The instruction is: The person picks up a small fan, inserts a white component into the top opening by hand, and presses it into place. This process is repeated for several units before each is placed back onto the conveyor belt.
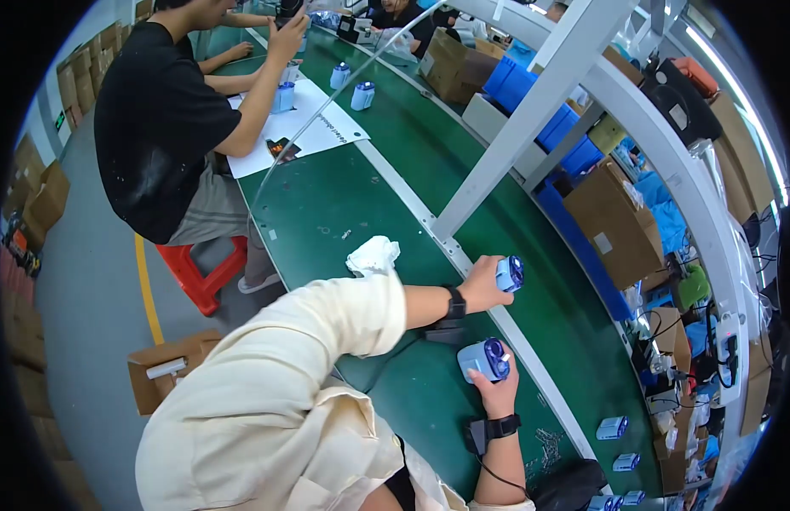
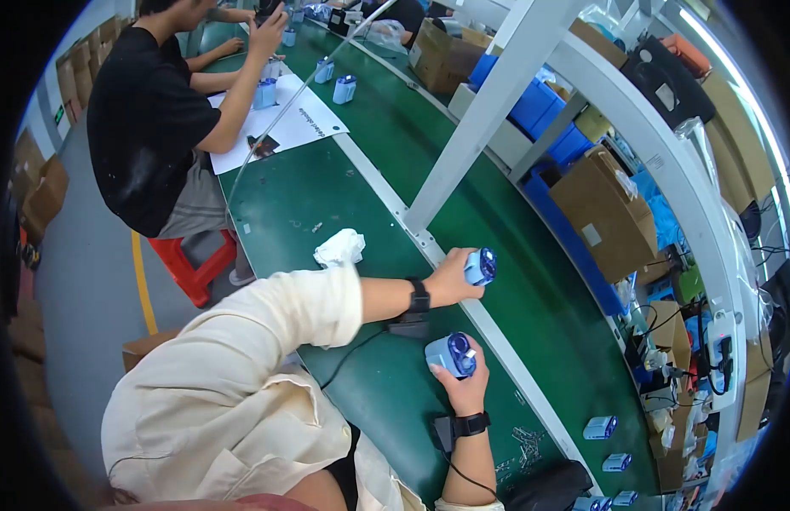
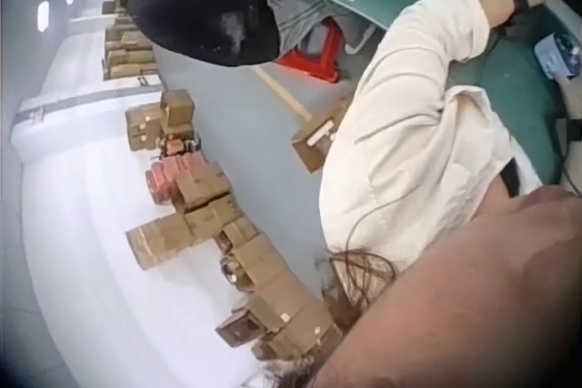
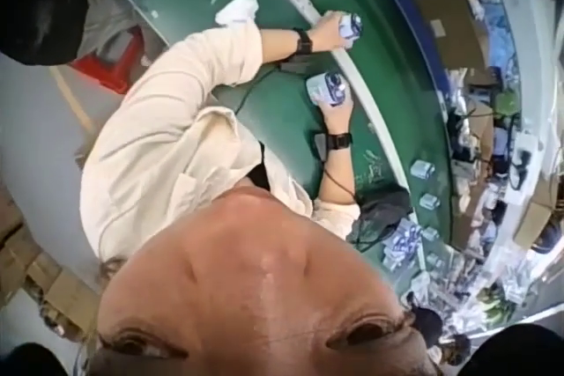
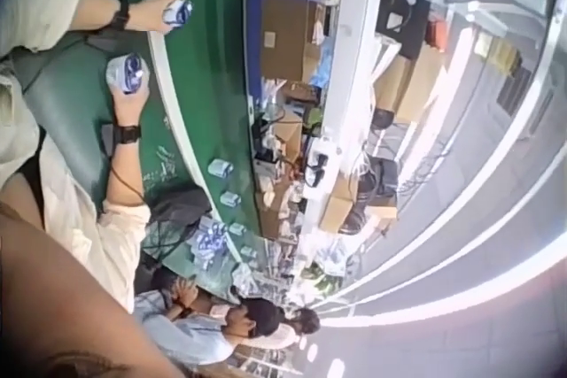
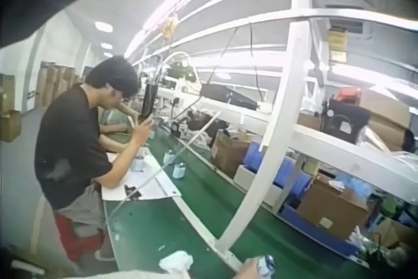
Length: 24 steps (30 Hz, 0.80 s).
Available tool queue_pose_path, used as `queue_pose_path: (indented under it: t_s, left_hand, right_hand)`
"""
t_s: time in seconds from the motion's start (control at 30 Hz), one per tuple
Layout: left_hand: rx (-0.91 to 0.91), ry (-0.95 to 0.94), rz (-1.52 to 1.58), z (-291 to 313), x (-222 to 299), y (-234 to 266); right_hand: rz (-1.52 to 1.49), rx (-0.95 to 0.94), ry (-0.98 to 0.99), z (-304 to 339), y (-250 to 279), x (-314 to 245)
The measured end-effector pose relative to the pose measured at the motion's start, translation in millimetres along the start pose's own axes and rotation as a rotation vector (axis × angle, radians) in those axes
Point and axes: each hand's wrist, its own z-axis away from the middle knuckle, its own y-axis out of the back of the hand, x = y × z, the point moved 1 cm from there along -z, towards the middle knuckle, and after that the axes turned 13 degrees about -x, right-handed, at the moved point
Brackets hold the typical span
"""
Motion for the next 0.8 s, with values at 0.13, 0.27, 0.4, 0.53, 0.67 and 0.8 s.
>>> queue_pose_path:
  t_s: [0.13,0.27,0.4,0.53,0.67,0.8]
  left_hand:
    - [0.016,-0.024,0.049,-35,-16,-15]
    - [0.008,-0.016,0.020,-51,-25,-15]
    - [-0.100,0.014,-0.019,-50,-30,-15]
    - [-0.114,0.051,-0.008,-53,-32,-9]
    - [-0.099,0.041,-0.007,-52,-27,-13]
    - [-0.117,0.064,0.041,-47,-20,-12]
  right_hand:
    - [0.123,0.020,0.168,-3,13,17]
    - [-0.083,0.182,0.269,-3,38,27]
    - [0.084,0.358,-0.321,13,95,17]
    - [0.208,-0.120,-0.671,37,91,-24]
    - [0.199,-0.398,-0.938,54,83,-14]
    - [0.077,-0.398,-1.161,42,69,-25]
